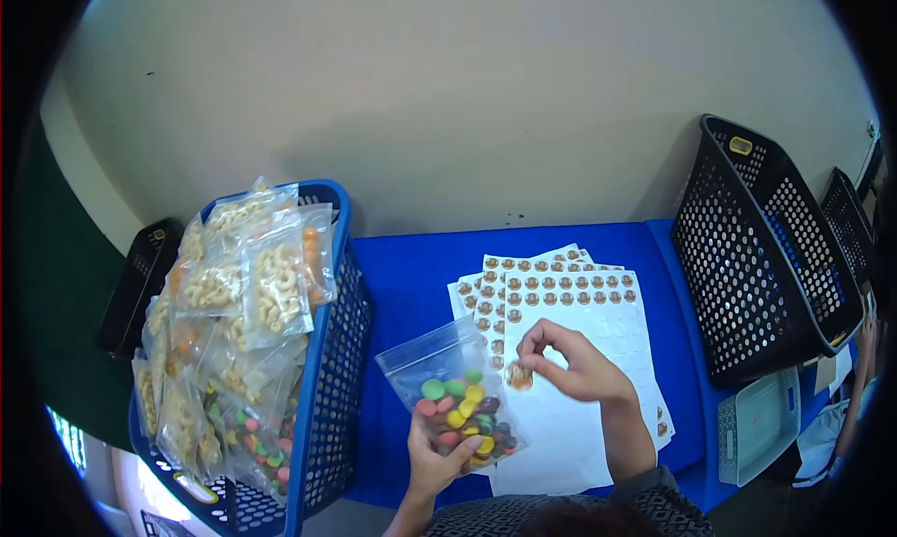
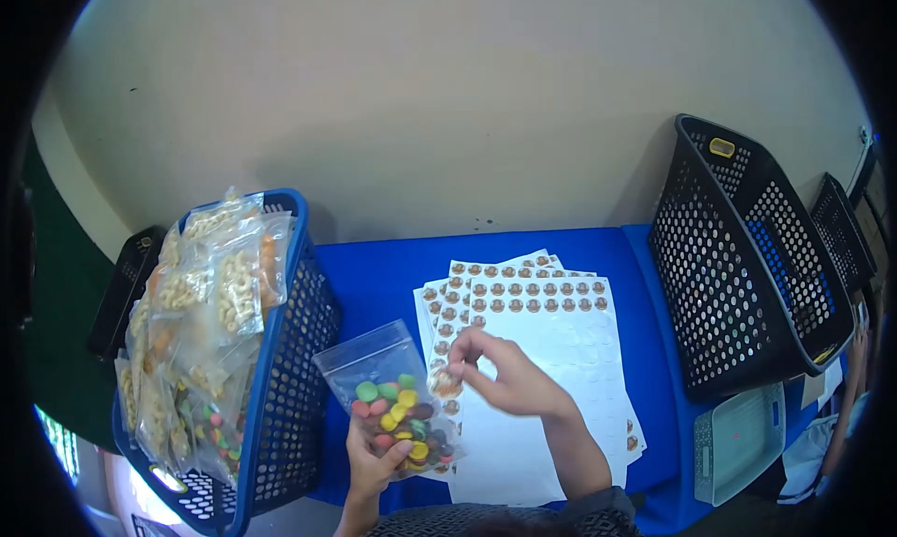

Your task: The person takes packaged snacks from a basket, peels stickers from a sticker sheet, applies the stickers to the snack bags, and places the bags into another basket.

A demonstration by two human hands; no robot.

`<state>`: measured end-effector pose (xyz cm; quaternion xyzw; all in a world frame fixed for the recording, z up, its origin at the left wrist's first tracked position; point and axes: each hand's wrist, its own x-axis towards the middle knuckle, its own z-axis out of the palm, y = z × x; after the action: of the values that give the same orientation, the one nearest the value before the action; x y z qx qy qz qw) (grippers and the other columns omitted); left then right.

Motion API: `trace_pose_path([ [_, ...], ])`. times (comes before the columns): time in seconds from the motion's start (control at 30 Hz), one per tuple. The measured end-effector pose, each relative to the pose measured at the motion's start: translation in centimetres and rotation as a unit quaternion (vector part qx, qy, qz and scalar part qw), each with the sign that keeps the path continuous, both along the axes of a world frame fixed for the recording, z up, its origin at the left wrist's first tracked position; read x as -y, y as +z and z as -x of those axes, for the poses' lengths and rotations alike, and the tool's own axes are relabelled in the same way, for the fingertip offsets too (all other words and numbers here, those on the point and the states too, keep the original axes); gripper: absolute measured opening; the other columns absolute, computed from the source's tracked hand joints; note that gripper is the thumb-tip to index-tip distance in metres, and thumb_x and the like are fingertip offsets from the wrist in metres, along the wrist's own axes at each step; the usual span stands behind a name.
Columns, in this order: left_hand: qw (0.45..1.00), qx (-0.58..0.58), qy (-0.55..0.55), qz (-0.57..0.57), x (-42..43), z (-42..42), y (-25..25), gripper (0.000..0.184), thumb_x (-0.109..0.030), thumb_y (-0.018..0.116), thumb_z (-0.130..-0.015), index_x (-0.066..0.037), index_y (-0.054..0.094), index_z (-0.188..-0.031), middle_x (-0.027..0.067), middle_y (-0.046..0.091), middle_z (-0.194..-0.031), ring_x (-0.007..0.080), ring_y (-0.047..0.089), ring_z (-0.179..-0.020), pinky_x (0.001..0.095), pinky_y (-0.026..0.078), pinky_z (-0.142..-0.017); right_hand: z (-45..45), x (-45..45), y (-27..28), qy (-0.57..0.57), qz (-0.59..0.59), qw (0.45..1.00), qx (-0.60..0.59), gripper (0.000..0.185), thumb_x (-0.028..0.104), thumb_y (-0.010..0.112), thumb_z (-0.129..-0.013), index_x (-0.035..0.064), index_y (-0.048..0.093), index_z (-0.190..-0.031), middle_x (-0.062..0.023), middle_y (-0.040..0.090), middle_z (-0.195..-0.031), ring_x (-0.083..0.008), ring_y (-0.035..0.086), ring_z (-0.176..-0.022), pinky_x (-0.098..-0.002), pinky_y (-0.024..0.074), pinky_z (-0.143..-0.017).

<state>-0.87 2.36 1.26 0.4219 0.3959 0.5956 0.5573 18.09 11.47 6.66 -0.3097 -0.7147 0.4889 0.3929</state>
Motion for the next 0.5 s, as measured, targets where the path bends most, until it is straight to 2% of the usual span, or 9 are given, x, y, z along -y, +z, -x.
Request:
trace_pose_path([
  [0.07, 0.999, -0.002, 0.002, -0.054, 0.4, -0.5, 0.5, 0.057, 0.0, 0.066, -0.063, 0.001, 0.028, -0.105, 0.0143, 0.041, -0.106, 0.0186, 0.046, -0.097, 0.0297, 0.039, -0.082, 0.9, 2.5, 2.7, 0.009, -0.044, 0.998, 0.053, 0.014, 0.012, 0.054, -0.075, 0.0047, 0.045, -0.084, -0.0016, 0.049, -0.072, -0.0114, 0.043, -0.063, -0.0264, 0.0346, -0.062],
  [0.17, 0.998, -0.007, -0.013, -0.061, 1.4, -0.9, 1.7, 0.059, -0.002, 0.068, -0.062, 0.0, 0.027, -0.104, 0.0147, 0.042, -0.105, 0.0188, 0.046, -0.097, 0.0298, 0.04, -0.082, 1.7, 5.0, 4.0, 0.007, -0.078, 0.99, 0.118, 0.018, 0.017, 0.054, -0.076, 0.0063, 0.044, -0.087, -0.002, 0.052, -0.074, -0.0126, 0.045, -0.068, -0.0267, 0.0284, -0.069],
  [0.4, 0.994, -0.023, -0.035, -0.096, 2.7, -1.0, 2.8, 0.061, -0.005, 0.071, -0.06, 0.0, 0.028, -0.104, 0.0153, 0.044, -0.104, 0.019, 0.047, -0.095, 0.0306, 0.042, -0.081, 1.9, 7.5, 4.4, -0.028, -0.093, 0.987, 0.127, 0.022, 0.02, 0.054, -0.077, 0.006, 0.042, -0.089, -0.0027, 0.054, -0.075, -0.0141, 0.047, -0.07, -0.0266, 0.0286, -0.07],
  [0.5, 0.993, -0.055, -0.036, -0.097, 3.2, -1.0, 2.9, 0.06, -0.008, 0.072, -0.06, 0.001, 0.03, -0.103, 0.0148, 0.045, -0.102, 0.0185, 0.049, -0.093, 0.0299, 0.043, -0.078, 2.1, 8.2, 4.8, -0.038, -0.128, 0.982, 0.135, 0.022, 0.018, 0.056, -0.075, 0.0068, 0.043, -0.088, -0.0017, 0.054, -0.075, -0.0137, 0.045, -0.067, -0.0264, 0.0284, -0.07],
])
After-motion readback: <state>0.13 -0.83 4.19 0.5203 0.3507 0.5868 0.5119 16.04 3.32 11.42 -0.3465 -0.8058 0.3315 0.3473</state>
